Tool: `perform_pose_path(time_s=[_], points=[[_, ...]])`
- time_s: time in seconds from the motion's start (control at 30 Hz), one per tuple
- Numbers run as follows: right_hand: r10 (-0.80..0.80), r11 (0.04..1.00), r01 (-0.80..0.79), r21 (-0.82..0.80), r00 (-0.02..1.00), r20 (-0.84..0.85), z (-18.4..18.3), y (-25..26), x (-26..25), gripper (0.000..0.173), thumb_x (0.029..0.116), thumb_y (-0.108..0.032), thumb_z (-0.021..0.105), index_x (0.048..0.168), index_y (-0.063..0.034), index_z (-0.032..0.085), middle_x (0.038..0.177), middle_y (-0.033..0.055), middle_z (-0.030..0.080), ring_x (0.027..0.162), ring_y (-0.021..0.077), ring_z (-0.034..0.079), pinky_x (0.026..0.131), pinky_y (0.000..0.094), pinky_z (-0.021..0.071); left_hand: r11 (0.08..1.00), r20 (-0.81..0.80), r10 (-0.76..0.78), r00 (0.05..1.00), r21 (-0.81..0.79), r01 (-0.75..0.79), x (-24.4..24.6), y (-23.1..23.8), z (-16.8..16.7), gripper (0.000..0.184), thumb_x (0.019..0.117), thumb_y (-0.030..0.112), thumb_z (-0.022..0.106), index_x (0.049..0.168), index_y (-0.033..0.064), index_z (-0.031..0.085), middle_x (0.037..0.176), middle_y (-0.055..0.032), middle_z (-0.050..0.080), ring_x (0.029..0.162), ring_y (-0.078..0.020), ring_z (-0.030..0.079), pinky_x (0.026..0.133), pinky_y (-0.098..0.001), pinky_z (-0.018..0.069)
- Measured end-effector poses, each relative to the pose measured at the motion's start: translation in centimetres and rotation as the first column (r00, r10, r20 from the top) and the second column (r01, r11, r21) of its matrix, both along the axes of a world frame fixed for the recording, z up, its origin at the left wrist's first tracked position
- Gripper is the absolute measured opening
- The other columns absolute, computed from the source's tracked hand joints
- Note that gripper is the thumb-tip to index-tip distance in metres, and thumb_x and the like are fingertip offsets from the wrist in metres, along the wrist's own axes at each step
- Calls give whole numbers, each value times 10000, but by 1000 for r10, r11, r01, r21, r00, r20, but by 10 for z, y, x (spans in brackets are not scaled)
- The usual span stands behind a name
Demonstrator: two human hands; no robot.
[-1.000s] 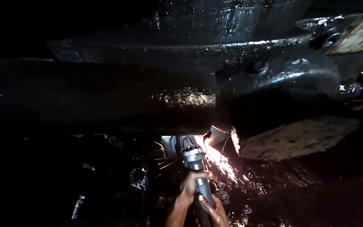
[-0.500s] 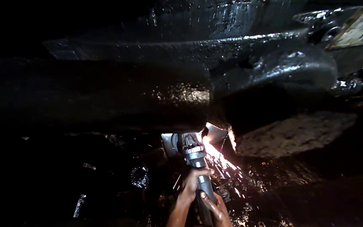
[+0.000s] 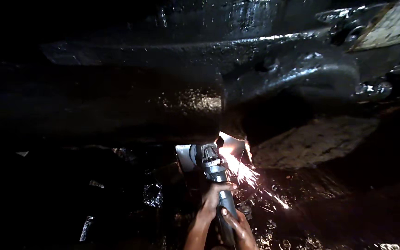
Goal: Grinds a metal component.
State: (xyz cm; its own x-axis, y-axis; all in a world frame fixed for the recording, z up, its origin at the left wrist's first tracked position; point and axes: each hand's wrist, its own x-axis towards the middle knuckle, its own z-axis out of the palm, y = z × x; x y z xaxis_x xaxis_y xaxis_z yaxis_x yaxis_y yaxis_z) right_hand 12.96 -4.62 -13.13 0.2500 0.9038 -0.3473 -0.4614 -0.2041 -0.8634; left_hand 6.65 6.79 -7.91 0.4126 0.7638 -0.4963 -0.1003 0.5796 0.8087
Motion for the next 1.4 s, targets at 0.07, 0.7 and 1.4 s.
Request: perform_pose_path(time_s=[0.07,0.7,1.4], points=[[3,1000,-3,2,1000,-10,-1,0,1,588,830,-537,724,1095,-21,630,742,72,699,563,191,672,521,370,597,1000,-16,12,1000,7,-12,1,1,-3,275,772,98,746,1000,-17,645,807,-109,671,702,-181,659,678,-335,581],[-12,1000,12,-8,1000,-28,1,2,3,568,833,-517,723,1084,-17,625,737,81,697,562,197,672,526,366,598,1000,-38,18,999,4,-17,6,3,0,400,710,112,782,1047,-18,610,817,-119,667,697,-189,663,656,-341,585],[-25,999,24,-26,999,-39,-3,4,8,664,811,-575,725,1126,-2,611,763,117,694,577,230,676,528,394,601,999,-93,7,996,35,-4,14,4,6,427,700,135,804,1061,-8,626,837,-117,675,715,-192,664,662,-351,576]])
